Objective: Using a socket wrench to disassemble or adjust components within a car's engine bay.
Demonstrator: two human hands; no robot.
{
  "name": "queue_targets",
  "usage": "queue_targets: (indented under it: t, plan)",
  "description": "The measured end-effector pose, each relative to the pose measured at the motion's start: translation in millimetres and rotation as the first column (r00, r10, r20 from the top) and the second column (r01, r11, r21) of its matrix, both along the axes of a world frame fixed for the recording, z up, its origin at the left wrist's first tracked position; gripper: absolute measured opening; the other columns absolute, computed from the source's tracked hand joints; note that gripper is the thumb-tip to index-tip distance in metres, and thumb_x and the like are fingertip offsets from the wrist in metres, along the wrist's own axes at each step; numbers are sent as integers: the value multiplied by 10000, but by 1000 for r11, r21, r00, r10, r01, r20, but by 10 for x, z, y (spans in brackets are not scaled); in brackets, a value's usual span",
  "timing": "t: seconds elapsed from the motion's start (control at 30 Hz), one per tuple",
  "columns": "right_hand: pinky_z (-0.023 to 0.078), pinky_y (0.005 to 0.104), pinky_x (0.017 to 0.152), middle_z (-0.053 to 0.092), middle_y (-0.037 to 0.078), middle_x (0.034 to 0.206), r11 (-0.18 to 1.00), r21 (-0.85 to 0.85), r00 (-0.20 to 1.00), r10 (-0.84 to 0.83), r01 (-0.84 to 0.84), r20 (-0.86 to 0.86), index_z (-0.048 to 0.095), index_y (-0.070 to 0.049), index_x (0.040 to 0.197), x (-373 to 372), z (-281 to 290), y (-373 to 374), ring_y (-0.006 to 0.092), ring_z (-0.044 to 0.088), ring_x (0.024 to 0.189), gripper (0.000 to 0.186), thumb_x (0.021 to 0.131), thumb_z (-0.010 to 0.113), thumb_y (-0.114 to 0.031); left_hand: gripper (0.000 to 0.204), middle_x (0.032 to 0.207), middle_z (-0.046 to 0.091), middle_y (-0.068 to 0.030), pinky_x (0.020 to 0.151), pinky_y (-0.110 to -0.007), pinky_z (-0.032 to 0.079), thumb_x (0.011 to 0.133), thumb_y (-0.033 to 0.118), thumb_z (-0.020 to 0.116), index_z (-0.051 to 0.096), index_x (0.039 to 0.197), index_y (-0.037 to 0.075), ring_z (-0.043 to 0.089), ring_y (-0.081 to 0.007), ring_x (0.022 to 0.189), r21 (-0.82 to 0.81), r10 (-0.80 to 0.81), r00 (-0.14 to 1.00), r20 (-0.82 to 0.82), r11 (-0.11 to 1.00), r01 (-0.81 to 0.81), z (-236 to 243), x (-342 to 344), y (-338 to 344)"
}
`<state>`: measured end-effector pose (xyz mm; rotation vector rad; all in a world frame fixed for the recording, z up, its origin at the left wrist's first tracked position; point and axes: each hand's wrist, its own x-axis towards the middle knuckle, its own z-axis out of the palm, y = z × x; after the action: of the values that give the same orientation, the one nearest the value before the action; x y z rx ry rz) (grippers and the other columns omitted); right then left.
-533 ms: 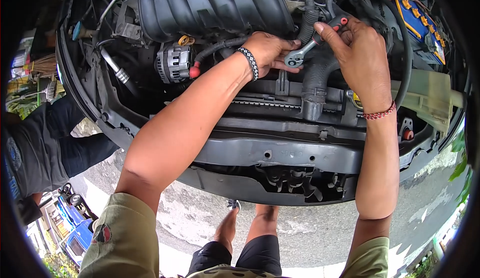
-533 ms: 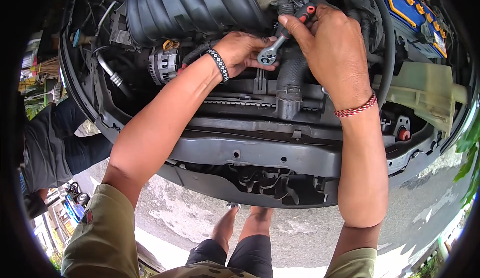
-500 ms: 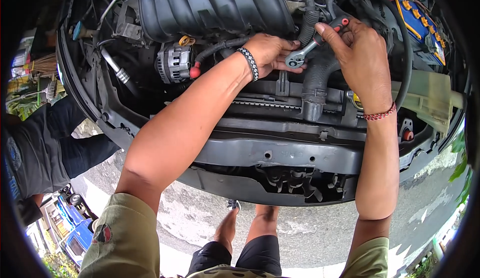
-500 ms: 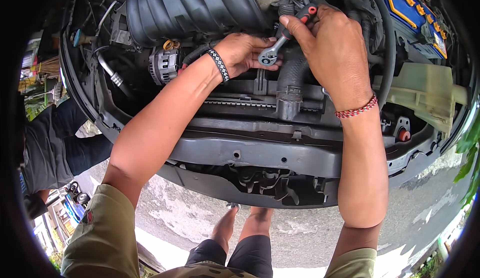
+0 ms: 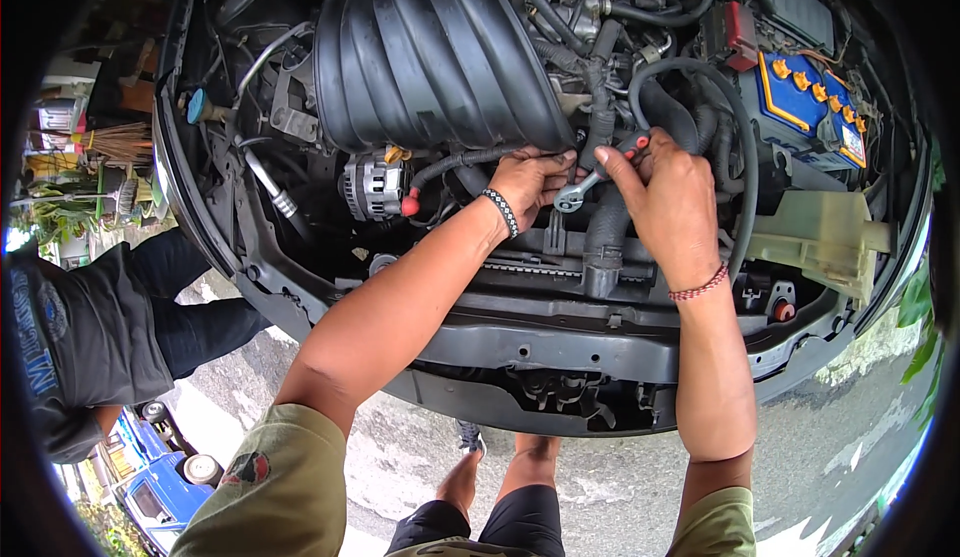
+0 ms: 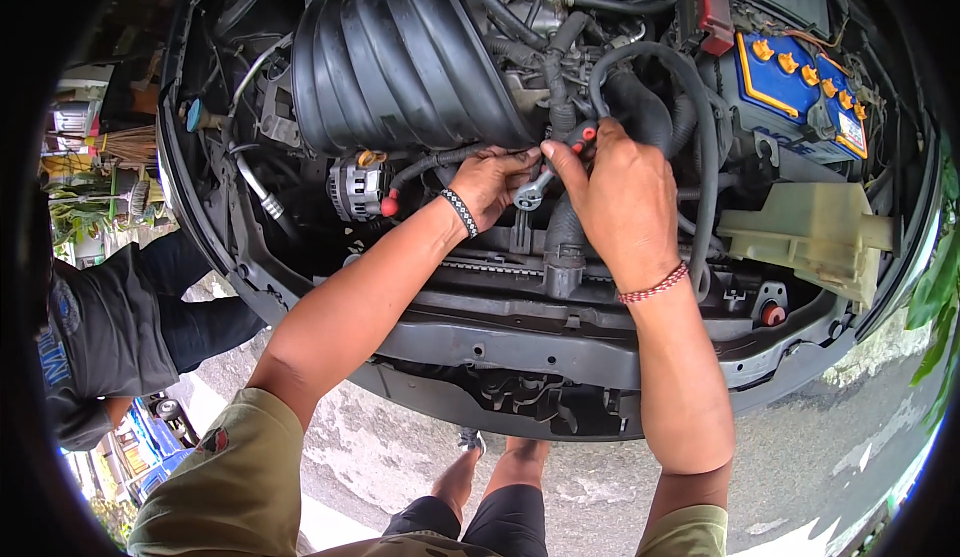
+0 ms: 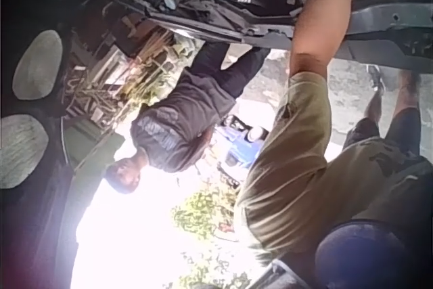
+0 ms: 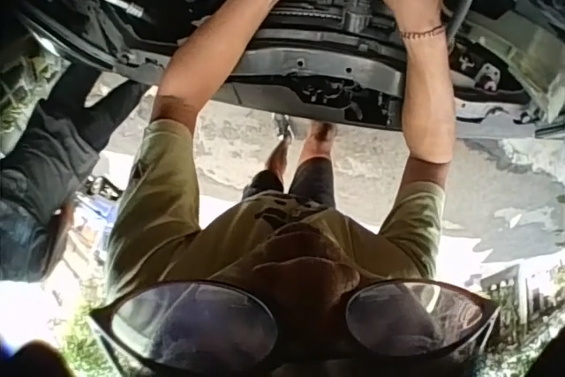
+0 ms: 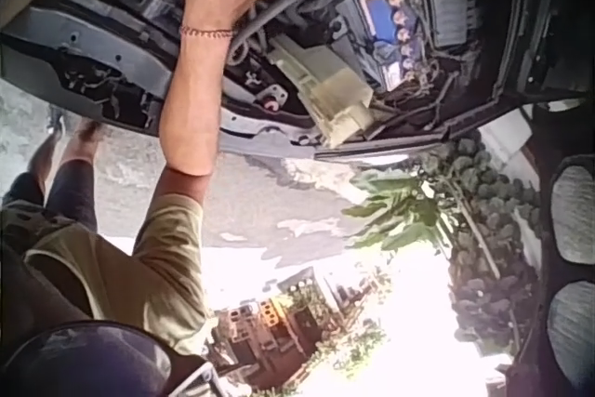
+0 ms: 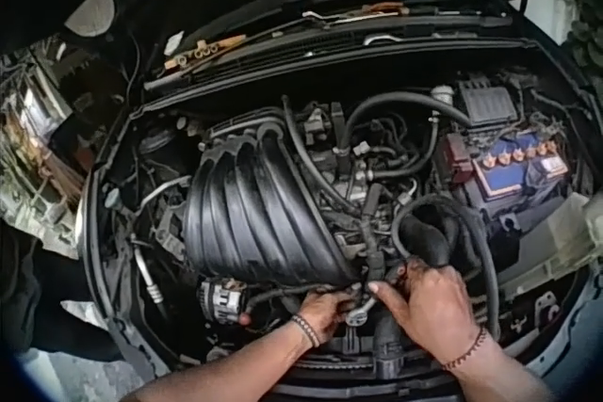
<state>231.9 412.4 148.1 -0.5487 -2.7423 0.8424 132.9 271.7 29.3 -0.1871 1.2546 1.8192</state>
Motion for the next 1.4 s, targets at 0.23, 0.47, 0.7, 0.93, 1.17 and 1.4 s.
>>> queue_targets:
  t: [0.23, 0.47, 0.7, 0.93, 1.17, 1.4]
  plan:
    - [534, 440, 610, 673, 176, 698, 999, 8, 998, 43, -43, 40, 621, 17, 842, 24, -1, -11, 374, 677, 669, 406, 824, 733, -373, 131, 838, 685, -65, 688, -301, 567, 957, 148, 547, 627, 935, 47, 670, -161, 727, -11, 50, 947, 317, 999, -49, 36, -17, 97]
    - [532, 444, 599, 650, 183, 650, 1000, -3, 995, 22, -22, 101, 621, 4, 859, 3, 24, -8, 383, 670, 645, 376, 831, 726, -356, 121, 743, 671, -39, 619, -239, 550, 945, 153, 613, 625, 885, 48, 660, -126, 643, 95, -43, 922, 385, 995, 6, -39, -137, 48]
    - [534, 432, 603, 676, 155, 699, 997, -64, 991, 43, -35, 125, 614, 3, 867, -18, 52, -35, 365, 674, 649, 362, 830, 732, -337, 171, 830, 709, -117, 681, -279, 595, 948, 160, 594, 637, 915, -2, 696, -167, 716, 64, -9, 913, 409, 998, -19, -110, -73, 34]
    - [509, 414, 573, 655, 162, 647, 994, -109, 996, 19, -9, 90, 613, 19, 844, -44, 55, -68, 354, 660, 609, 350, 821, 751, -302, 152, 791, 697, -90, 633, -256, 579, 952, 149, 564, 619, 914, 13, 685, -155, 671, 79, 8, 923, 385, 996, -41, -99, -64, 37]
    - [506, 395, 580, 646, 190, 638, 990, -144, 995, 27, -13, 96, 637, 59, 880, 10, 4, -54, 348, 663, 607, 357, 827, 750, -276, 209, 916, 715, -171, 797, -307, 575, 953, 141, 513, 631, 997, -26, 710, -206, 817, 101, -28, 936, 352, 995, -9, -172, -67, 53]
    - [507, 376, 588, 652, 187, 660, 967, -254, 999, 45, -37, 26, 612, 45, 919, 28, -60, -66, 342, 670, 631, 287, 863, 717, -216, 177, 897, 710, -161, 751, -301, 580, 940, 138, 549, 621, 996, -14, 704, -206, 796, 86, -4, 957, 290, 996, -22, -122, -35, 53]
